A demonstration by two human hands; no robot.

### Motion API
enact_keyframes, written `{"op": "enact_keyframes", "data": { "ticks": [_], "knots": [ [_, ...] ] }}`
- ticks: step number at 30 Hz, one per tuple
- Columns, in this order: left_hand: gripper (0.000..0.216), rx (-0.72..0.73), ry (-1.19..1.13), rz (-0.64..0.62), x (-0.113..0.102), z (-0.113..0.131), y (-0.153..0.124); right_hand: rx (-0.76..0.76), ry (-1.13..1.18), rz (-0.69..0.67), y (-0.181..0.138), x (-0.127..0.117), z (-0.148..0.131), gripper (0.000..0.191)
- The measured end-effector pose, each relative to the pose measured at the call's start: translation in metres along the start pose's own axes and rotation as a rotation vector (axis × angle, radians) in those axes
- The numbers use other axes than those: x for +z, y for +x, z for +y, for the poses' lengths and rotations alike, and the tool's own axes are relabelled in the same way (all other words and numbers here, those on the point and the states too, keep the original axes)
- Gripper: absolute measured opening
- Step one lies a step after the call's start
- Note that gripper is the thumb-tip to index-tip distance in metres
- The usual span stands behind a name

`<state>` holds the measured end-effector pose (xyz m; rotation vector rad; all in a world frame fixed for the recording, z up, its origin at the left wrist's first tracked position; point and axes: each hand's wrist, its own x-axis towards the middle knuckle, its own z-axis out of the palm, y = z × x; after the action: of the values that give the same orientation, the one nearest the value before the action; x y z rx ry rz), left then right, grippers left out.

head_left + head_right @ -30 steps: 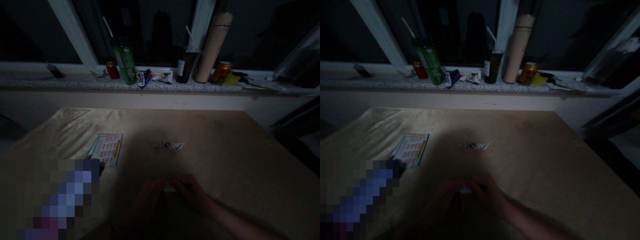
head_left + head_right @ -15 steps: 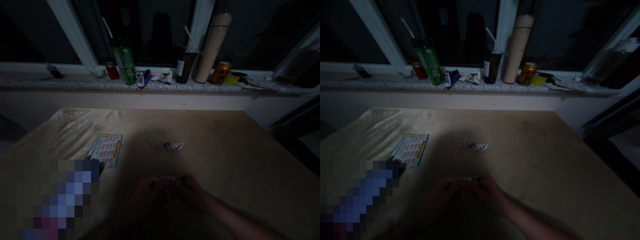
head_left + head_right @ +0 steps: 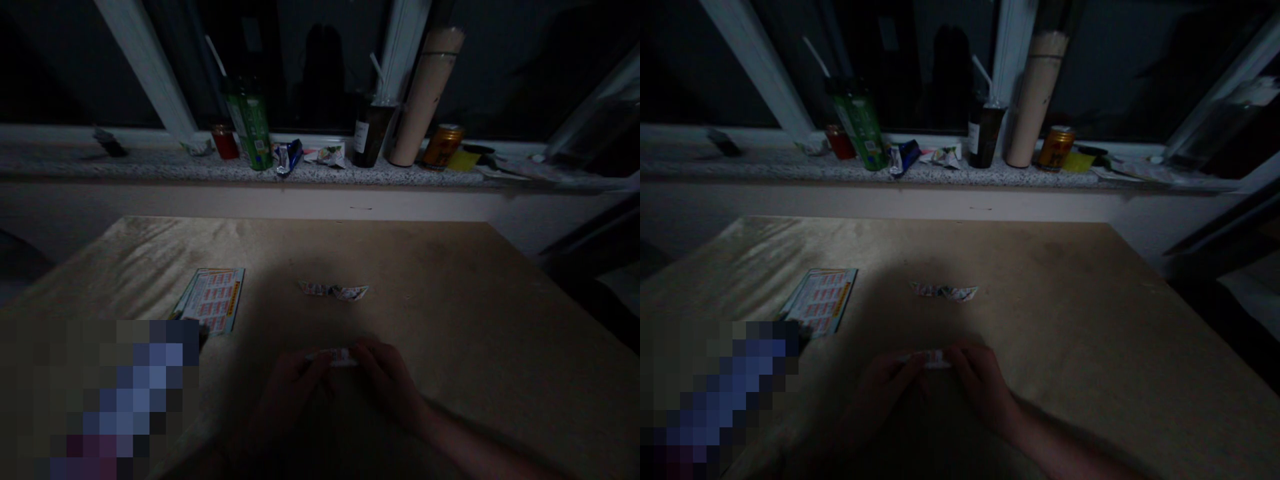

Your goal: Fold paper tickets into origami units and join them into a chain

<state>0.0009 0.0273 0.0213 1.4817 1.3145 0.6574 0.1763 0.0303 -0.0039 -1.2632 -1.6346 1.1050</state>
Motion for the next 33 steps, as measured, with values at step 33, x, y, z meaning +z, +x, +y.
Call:
{"op": "enact_keyframes", "data": {
  "ticks": [33],
  "knots": [
    [0.031, 0.056, -0.166, 0.116, 0.0, -0.01, -0.003, -0.047, 0.148, -0.157, 0.004, -0.005, -0.007, 0.032]
  ]
}}
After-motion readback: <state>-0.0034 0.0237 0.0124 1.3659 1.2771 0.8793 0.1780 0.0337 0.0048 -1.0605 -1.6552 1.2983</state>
